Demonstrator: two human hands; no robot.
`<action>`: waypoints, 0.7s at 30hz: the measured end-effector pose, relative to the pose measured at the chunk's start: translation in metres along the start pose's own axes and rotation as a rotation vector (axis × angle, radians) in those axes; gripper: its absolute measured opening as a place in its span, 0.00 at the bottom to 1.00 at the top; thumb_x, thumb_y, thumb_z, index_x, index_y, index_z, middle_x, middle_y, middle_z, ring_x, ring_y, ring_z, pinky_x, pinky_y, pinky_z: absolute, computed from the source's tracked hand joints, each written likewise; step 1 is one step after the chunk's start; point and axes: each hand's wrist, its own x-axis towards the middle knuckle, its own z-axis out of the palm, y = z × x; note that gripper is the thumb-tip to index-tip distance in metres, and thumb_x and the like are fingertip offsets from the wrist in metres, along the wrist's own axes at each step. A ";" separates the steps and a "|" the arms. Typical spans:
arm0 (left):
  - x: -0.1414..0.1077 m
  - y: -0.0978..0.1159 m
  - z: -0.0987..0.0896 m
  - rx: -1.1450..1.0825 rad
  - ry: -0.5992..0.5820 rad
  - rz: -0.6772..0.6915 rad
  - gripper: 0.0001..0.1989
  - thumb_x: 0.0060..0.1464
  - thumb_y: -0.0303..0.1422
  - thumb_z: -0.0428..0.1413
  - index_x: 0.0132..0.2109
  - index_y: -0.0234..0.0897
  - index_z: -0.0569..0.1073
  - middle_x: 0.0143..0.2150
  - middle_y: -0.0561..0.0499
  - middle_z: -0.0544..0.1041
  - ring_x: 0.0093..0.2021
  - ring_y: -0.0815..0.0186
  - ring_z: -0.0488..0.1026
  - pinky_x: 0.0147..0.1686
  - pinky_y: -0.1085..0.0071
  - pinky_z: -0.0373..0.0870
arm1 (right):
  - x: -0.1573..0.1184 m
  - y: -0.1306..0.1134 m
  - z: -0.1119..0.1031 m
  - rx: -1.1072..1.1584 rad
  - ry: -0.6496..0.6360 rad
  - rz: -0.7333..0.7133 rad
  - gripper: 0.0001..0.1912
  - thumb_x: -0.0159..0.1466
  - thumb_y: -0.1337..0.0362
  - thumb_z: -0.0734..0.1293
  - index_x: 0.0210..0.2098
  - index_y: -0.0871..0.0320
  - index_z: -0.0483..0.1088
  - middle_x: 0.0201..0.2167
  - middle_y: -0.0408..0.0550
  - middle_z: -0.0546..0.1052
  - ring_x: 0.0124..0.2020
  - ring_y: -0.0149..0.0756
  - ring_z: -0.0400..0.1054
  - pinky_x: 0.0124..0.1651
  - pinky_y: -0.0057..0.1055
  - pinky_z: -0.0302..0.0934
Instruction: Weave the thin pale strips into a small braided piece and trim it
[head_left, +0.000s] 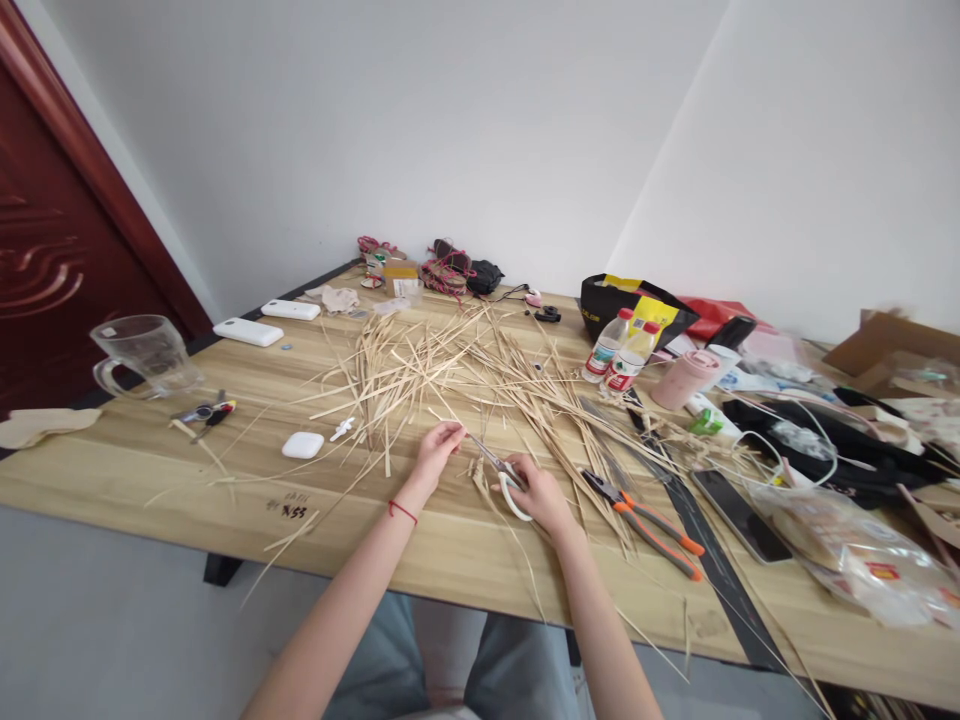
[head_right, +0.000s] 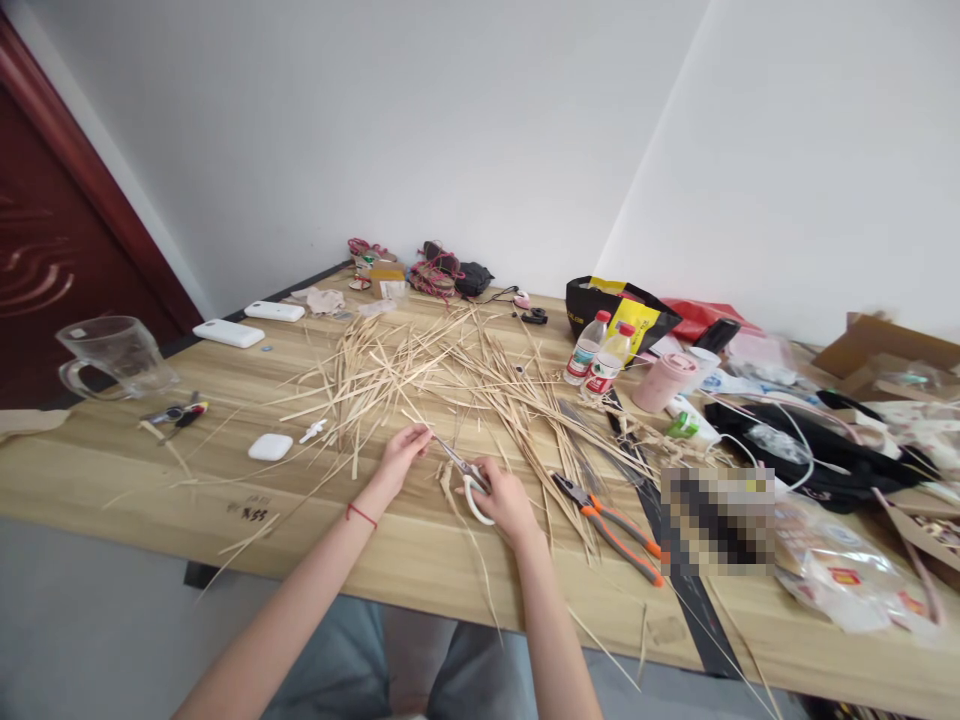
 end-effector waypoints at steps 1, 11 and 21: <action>0.000 0.000 0.000 -0.003 -0.003 0.001 0.16 0.39 0.41 0.62 0.33 0.33 0.73 0.27 0.52 0.72 0.24 0.73 0.62 0.25 0.75 0.59 | 0.000 0.000 0.000 0.001 -0.003 0.002 0.18 0.57 0.55 0.64 0.43 0.56 0.64 0.26 0.43 0.73 0.25 0.34 0.67 0.29 0.26 0.55; 0.002 0.000 -0.003 -0.021 0.037 0.033 0.15 0.39 0.40 0.63 0.32 0.33 0.73 0.24 0.54 0.70 0.23 0.73 0.62 0.26 0.75 0.58 | 0.000 0.000 0.000 0.002 -0.004 -0.004 0.19 0.57 0.54 0.64 0.44 0.57 0.63 0.25 0.43 0.72 0.24 0.34 0.66 0.30 0.26 0.55; 0.001 0.000 0.000 0.001 0.036 0.012 0.16 0.38 0.41 0.63 0.32 0.33 0.73 0.26 0.52 0.72 0.23 0.73 0.62 0.24 0.75 0.58 | 0.000 0.001 0.001 -0.012 -0.005 -0.005 0.18 0.57 0.55 0.64 0.45 0.56 0.63 0.26 0.44 0.73 0.25 0.35 0.68 0.30 0.26 0.56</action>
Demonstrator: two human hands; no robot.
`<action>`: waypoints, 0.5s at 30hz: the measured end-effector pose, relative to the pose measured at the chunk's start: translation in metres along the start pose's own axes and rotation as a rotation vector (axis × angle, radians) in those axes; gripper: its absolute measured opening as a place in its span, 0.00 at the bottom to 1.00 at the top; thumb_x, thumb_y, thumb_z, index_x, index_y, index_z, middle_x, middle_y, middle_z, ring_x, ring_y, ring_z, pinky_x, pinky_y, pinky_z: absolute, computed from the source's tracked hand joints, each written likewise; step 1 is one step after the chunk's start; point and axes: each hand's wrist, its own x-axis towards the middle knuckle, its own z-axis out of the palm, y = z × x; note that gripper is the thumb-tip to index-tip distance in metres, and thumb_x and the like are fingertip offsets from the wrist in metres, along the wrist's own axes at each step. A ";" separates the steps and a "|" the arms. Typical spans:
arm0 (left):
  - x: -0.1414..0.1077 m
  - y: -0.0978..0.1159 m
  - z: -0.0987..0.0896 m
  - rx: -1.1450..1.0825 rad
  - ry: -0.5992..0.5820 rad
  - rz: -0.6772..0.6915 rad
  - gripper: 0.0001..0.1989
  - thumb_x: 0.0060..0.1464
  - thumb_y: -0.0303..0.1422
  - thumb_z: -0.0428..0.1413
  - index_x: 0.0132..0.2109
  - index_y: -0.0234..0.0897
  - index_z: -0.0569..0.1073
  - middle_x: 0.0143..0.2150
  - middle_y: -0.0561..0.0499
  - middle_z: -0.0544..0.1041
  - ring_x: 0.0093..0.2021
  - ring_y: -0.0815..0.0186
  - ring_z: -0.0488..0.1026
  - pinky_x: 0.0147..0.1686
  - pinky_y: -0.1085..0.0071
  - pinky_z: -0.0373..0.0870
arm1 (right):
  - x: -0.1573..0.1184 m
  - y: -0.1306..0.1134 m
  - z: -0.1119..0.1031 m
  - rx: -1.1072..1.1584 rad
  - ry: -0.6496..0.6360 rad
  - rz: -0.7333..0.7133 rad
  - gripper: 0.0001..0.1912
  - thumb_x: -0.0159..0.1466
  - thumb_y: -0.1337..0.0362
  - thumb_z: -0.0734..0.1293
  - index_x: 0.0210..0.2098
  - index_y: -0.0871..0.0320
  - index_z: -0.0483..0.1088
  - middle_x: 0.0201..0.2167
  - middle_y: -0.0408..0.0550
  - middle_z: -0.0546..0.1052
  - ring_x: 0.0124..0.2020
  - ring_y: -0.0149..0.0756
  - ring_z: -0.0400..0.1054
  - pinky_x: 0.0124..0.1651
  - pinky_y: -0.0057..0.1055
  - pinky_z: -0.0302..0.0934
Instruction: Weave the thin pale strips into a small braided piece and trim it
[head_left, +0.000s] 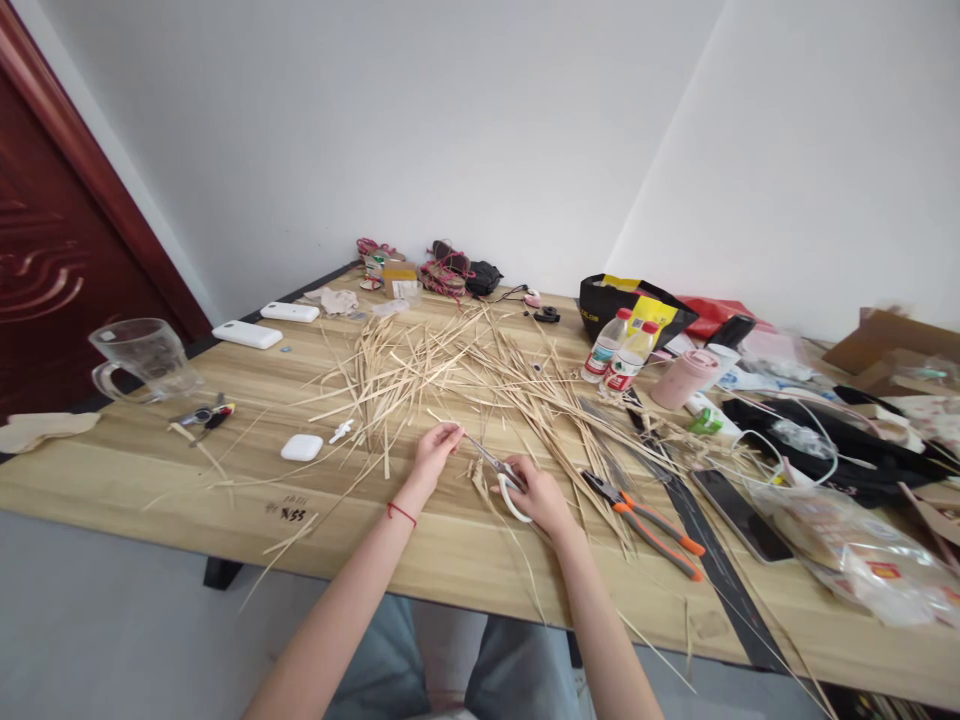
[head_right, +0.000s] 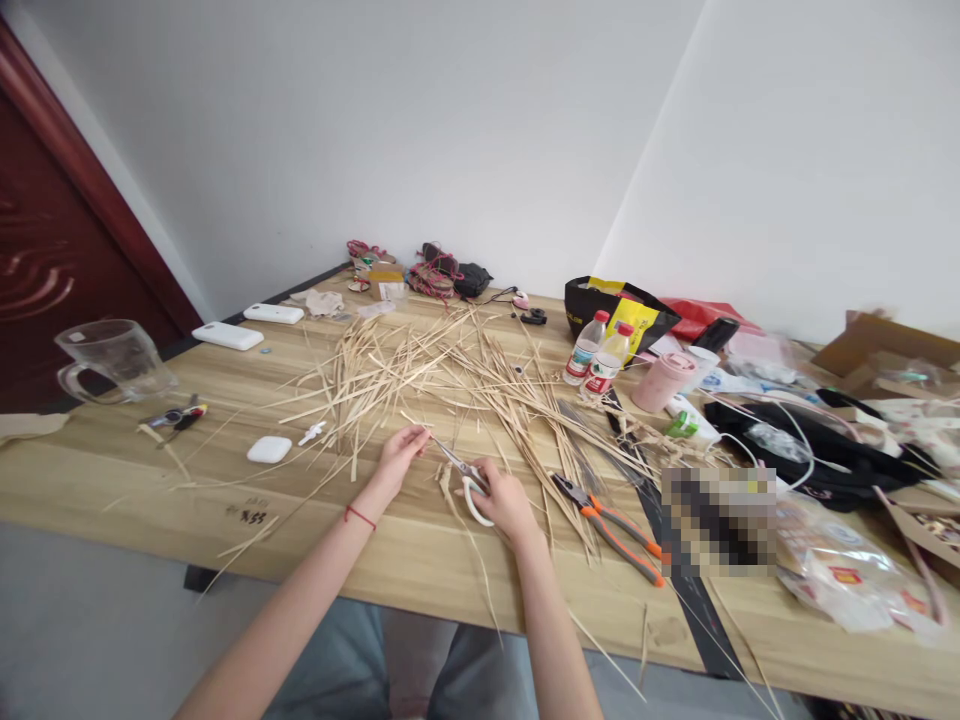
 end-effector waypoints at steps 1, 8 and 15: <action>0.000 0.000 0.000 -0.001 -0.001 0.002 0.16 0.38 0.40 0.63 0.32 0.33 0.73 0.26 0.52 0.72 0.23 0.73 0.62 0.24 0.76 0.58 | 0.000 0.000 0.000 0.000 0.001 -0.003 0.18 0.57 0.55 0.64 0.45 0.56 0.63 0.26 0.43 0.73 0.25 0.35 0.67 0.30 0.26 0.56; 0.001 -0.002 -0.001 0.010 -0.004 0.008 0.16 0.38 0.41 0.63 0.32 0.33 0.73 0.27 0.51 0.73 0.23 0.73 0.63 0.24 0.75 0.59 | 0.000 0.001 0.000 0.001 -0.004 0.003 0.18 0.57 0.55 0.64 0.44 0.56 0.64 0.25 0.43 0.73 0.25 0.35 0.67 0.30 0.26 0.55; 0.000 -0.002 0.000 -0.019 -0.003 0.005 0.16 0.39 0.40 0.63 0.33 0.33 0.71 0.27 0.52 0.72 0.23 0.74 0.63 0.24 0.76 0.59 | 0.000 0.002 0.001 0.011 -0.005 0.008 0.17 0.57 0.56 0.64 0.44 0.56 0.64 0.25 0.43 0.73 0.25 0.35 0.67 0.30 0.26 0.56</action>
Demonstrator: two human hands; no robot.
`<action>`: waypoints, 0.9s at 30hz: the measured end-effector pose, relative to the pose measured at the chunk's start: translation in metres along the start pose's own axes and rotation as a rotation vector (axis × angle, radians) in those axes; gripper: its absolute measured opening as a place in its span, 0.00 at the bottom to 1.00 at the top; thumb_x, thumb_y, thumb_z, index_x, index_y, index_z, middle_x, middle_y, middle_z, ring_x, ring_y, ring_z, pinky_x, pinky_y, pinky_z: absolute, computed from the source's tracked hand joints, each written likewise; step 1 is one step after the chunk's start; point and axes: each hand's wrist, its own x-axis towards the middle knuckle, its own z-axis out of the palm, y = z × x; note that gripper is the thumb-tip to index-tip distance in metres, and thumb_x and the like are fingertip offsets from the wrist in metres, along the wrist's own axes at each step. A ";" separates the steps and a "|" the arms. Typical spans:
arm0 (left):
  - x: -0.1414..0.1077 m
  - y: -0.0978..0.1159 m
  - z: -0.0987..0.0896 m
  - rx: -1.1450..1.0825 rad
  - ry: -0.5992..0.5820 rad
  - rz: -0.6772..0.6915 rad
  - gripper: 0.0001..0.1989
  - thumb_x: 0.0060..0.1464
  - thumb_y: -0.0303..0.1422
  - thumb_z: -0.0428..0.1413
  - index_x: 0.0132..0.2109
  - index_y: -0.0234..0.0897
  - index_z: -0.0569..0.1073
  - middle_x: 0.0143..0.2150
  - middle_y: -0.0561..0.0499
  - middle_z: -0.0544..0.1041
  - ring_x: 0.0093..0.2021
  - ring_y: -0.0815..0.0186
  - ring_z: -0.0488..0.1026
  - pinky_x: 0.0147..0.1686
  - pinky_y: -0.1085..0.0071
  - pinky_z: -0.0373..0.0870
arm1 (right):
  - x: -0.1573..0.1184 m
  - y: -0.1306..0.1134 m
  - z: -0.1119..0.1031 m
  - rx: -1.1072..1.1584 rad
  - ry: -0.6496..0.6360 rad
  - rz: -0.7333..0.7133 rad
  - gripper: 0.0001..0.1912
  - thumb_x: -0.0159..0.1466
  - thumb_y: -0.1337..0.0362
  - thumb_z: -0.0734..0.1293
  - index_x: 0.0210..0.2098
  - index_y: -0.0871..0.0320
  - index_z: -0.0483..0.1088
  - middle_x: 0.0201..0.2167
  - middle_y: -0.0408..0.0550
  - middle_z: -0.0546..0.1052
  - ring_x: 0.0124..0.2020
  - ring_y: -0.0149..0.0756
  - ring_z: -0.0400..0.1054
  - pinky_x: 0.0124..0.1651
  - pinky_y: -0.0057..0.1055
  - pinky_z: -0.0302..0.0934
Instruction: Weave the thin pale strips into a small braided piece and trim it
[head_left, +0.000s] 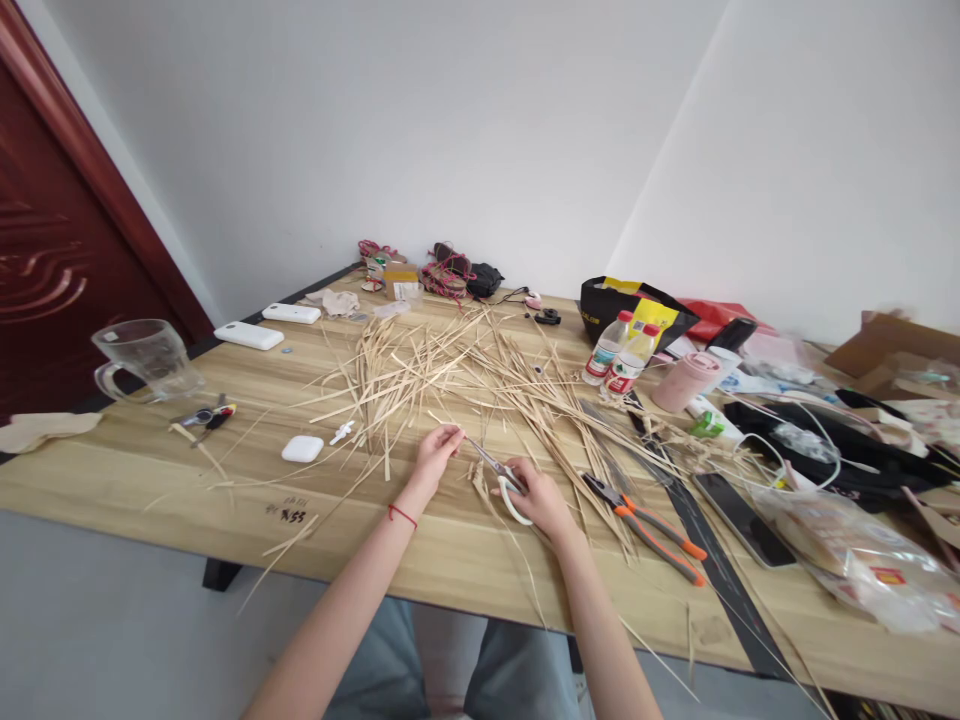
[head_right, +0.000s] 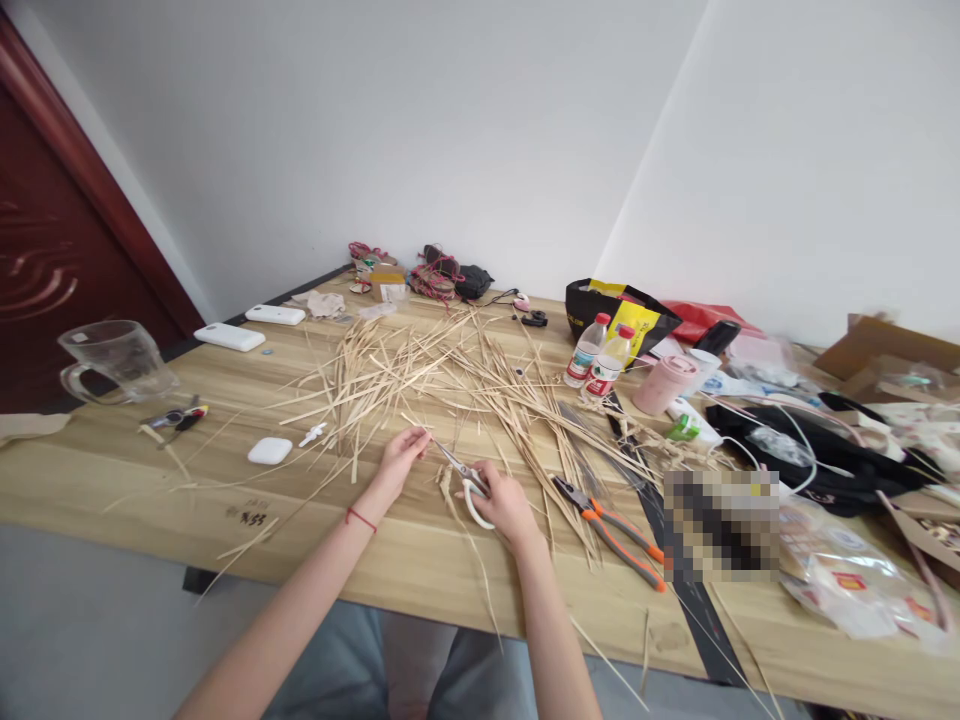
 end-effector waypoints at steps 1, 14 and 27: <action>0.000 0.000 0.000 -0.011 0.001 -0.003 0.17 0.38 0.40 0.63 0.33 0.34 0.71 0.27 0.53 0.72 0.23 0.74 0.63 0.24 0.76 0.58 | 0.000 0.000 0.000 0.001 -0.001 -0.001 0.17 0.57 0.56 0.64 0.44 0.56 0.64 0.25 0.43 0.73 0.25 0.35 0.67 0.30 0.26 0.56; 0.002 -0.001 -0.002 -0.008 0.008 -0.014 0.17 0.37 0.41 0.63 0.32 0.34 0.72 0.26 0.52 0.72 0.23 0.73 0.63 0.25 0.75 0.59 | 0.000 0.002 0.000 -0.023 0.009 -0.015 0.18 0.57 0.55 0.65 0.44 0.56 0.64 0.25 0.42 0.73 0.25 0.34 0.67 0.29 0.26 0.55; -0.001 0.001 0.000 0.010 -0.053 -0.004 0.14 0.40 0.39 0.62 0.31 0.34 0.72 0.24 0.55 0.70 0.23 0.73 0.63 0.25 0.75 0.59 | 0.000 -0.001 -0.002 -0.050 -0.006 -0.025 0.18 0.58 0.56 0.63 0.46 0.55 0.63 0.26 0.43 0.74 0.27 0.35 0.68 0.31 0.26 0.55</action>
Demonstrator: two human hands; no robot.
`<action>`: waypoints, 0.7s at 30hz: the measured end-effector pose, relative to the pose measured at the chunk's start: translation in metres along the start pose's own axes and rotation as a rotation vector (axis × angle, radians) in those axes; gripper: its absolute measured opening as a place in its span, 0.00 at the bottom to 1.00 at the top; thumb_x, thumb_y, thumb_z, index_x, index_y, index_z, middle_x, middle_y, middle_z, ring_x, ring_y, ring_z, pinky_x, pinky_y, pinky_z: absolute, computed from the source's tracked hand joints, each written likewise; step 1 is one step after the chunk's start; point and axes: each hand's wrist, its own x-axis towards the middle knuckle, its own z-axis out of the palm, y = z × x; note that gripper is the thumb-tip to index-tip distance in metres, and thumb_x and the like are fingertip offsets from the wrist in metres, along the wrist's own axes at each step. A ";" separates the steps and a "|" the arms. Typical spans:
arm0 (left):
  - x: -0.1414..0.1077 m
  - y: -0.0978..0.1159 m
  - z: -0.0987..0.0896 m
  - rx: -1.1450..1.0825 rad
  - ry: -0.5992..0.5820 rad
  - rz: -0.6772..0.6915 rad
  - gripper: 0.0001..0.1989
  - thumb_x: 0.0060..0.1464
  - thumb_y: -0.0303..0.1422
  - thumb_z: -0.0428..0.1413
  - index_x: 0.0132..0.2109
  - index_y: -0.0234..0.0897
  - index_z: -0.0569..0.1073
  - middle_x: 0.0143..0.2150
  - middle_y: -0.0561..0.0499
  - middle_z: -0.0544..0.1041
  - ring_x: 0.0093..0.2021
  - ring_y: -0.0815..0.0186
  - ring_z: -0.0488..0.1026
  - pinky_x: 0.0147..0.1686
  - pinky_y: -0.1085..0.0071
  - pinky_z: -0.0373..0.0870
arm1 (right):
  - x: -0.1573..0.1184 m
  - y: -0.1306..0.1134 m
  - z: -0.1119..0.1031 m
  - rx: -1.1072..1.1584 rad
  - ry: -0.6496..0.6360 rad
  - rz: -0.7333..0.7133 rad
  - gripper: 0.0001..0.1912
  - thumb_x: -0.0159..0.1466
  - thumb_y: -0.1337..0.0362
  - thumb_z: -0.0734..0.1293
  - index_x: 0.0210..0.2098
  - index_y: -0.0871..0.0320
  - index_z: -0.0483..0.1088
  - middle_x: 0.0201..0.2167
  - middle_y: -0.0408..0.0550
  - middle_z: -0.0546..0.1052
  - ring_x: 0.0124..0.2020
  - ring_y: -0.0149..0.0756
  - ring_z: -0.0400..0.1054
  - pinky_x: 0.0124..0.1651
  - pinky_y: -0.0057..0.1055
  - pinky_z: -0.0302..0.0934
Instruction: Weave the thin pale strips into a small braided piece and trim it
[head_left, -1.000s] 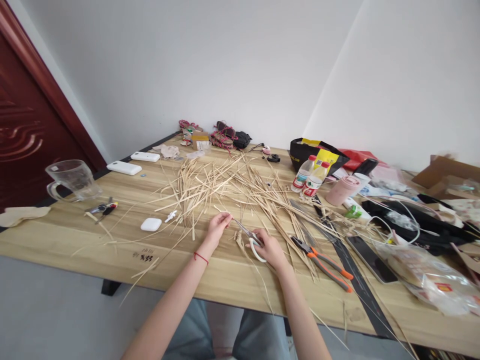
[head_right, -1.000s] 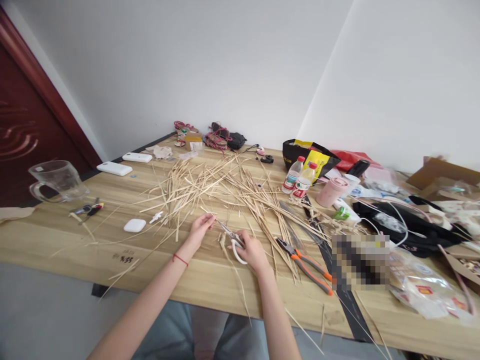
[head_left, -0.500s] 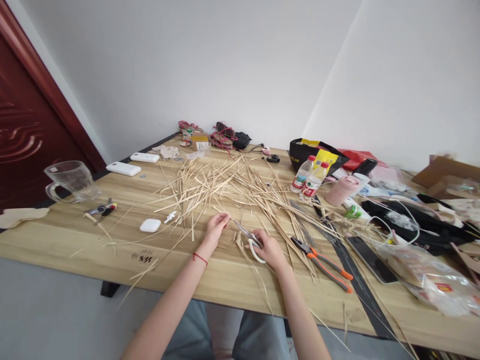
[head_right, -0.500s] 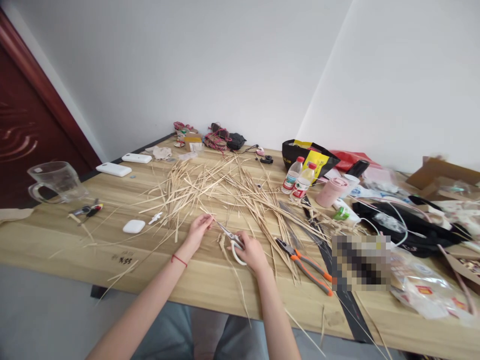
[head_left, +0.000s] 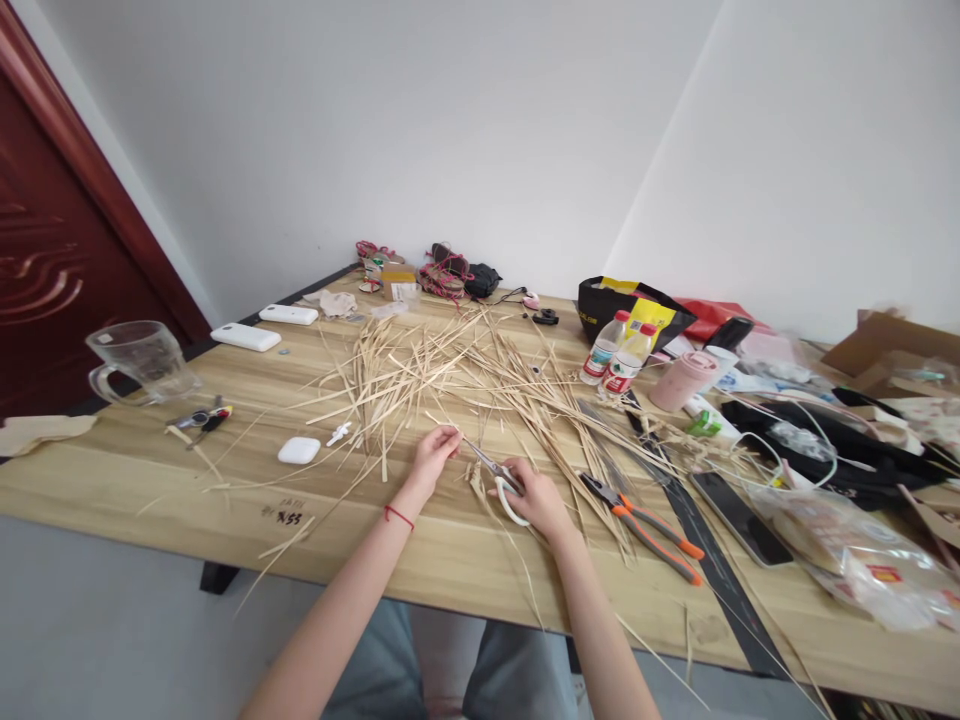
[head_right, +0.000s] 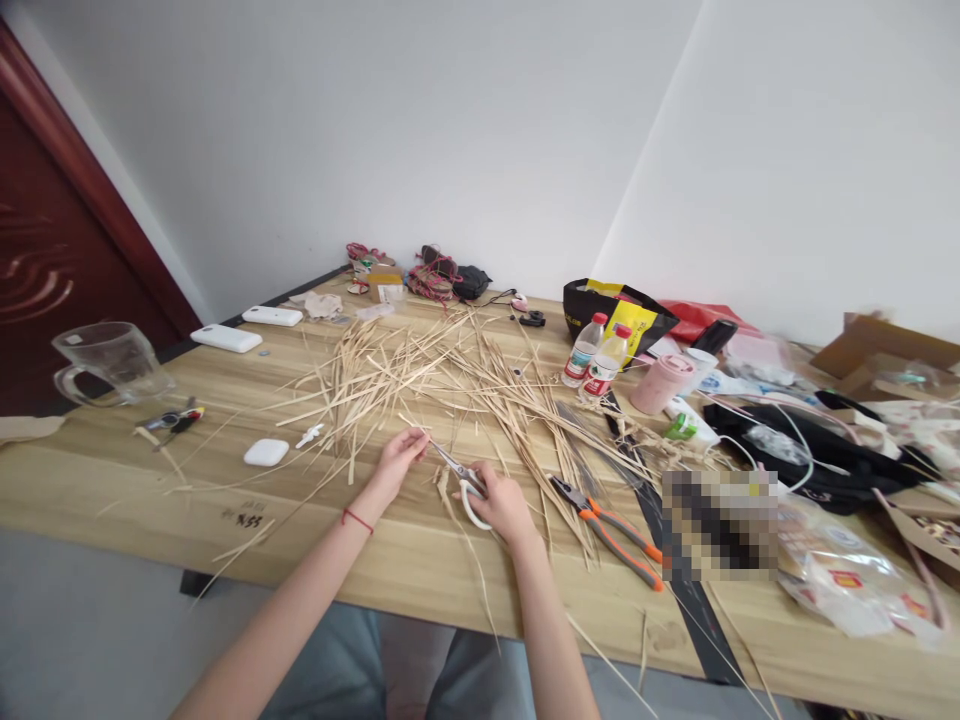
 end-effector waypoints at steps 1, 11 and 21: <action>0.000 0.000 0.000 0.004 -0.002 0.003 0.14 0.40 0.40 0.62 0.31 0.34 0.71 0.24 0.55 0.70 0.23 0.73 0.63 0.25 0.75 0.59 | 0.000 0.000 0.000 -0.001 -0.001 -0.001 0.18 0.58 0.56 0.63 0.46 0.56 0.63 0.26 0.43 0.74 0.26 0.35 0.68 0.30 0.26 0.55; 0.001 -0.003 -0.001 0.010 0.002 0.003 0.15 0.40 0.40 0.62 0.31 0.34 0.71 0.25 0.54 0.71 0.23 0.73 0.63 0.26 0.75 0.59 | 0.000 0.001 0.001 0.002 -0.002 -0.004 0.18 0.58 0.55 0.62 0.45 0.56 0.63 0.26 0.44 0.74 0.26 0.35 0.68 0.30 0.25 0.55; 0.001 -0.003 -0.001 -0.016 0.005 -0.014 0.13 0.40 0.38 0.62 0.31 0.34 0.71 0.24 0.54 0.70 0.23 0.74 0.63 0.25 0.76 0.58 | 0.000 0.001 0.002 0.018 -0.008 0.012 0.18 0.58 0.55 0.63 0.44 0.56 0.63 0.26 0.43 0.73 0.26 0.35 0.67 0.30 0.26 0.55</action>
